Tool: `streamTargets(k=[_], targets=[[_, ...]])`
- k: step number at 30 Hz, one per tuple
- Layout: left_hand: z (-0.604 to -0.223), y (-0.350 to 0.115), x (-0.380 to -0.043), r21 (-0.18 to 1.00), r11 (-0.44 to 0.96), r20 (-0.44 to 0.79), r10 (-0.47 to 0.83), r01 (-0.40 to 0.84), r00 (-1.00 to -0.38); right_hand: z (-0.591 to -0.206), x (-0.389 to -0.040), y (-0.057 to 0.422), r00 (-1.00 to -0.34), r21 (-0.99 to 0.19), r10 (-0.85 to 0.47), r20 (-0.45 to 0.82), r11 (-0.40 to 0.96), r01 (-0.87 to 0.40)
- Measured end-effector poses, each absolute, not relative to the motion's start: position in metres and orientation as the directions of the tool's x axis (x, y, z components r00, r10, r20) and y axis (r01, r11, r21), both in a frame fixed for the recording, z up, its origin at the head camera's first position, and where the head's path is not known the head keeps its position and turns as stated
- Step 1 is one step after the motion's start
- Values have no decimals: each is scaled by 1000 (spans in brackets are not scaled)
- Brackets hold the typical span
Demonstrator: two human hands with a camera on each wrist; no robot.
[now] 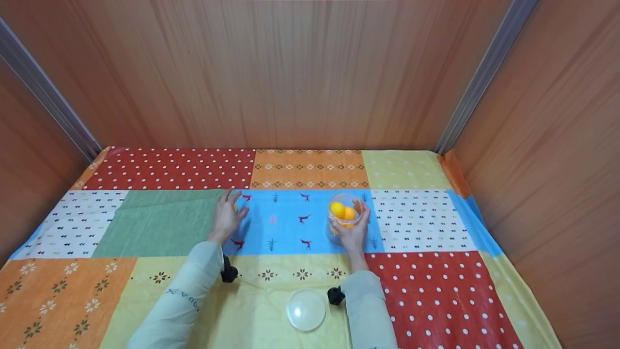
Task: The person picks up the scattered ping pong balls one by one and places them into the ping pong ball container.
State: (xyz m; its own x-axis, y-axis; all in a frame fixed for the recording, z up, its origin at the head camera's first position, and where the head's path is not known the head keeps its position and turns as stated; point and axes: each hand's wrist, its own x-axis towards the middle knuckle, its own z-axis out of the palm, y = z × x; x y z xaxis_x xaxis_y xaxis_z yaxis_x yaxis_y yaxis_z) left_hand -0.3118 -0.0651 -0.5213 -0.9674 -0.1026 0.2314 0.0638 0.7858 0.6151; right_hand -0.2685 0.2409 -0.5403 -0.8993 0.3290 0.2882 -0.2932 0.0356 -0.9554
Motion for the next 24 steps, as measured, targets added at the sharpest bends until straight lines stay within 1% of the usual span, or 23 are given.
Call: streamTargets(k=[5, 9, 16, 21, 24], targets=[[-529, -73, -313, 625, 777, 225, -94, 70, -970, -541, -269, 242, -903, -955, 316, 290, 36, -294], [-535, -78, -313, 646, 762, 187, -88, 55, -979, -540, -269, 241, -904, -959, 323, 279, 44, -280], [-540, -81, -314, 675, 736, 166, -81, 53, -983, -541, -270, 240, -885, -942, 335, 324, 30, -333], [-541, -80, -313, 741, 671, 127, -88, 36, -988, -542, -272, 239, -865, -922, 346, 364, 0, -388], [-541, -80, -313, 807, 591, 91, -101, 14, -991, -543, -271, 240, -863, -918, 345, 370, -7, -396]])
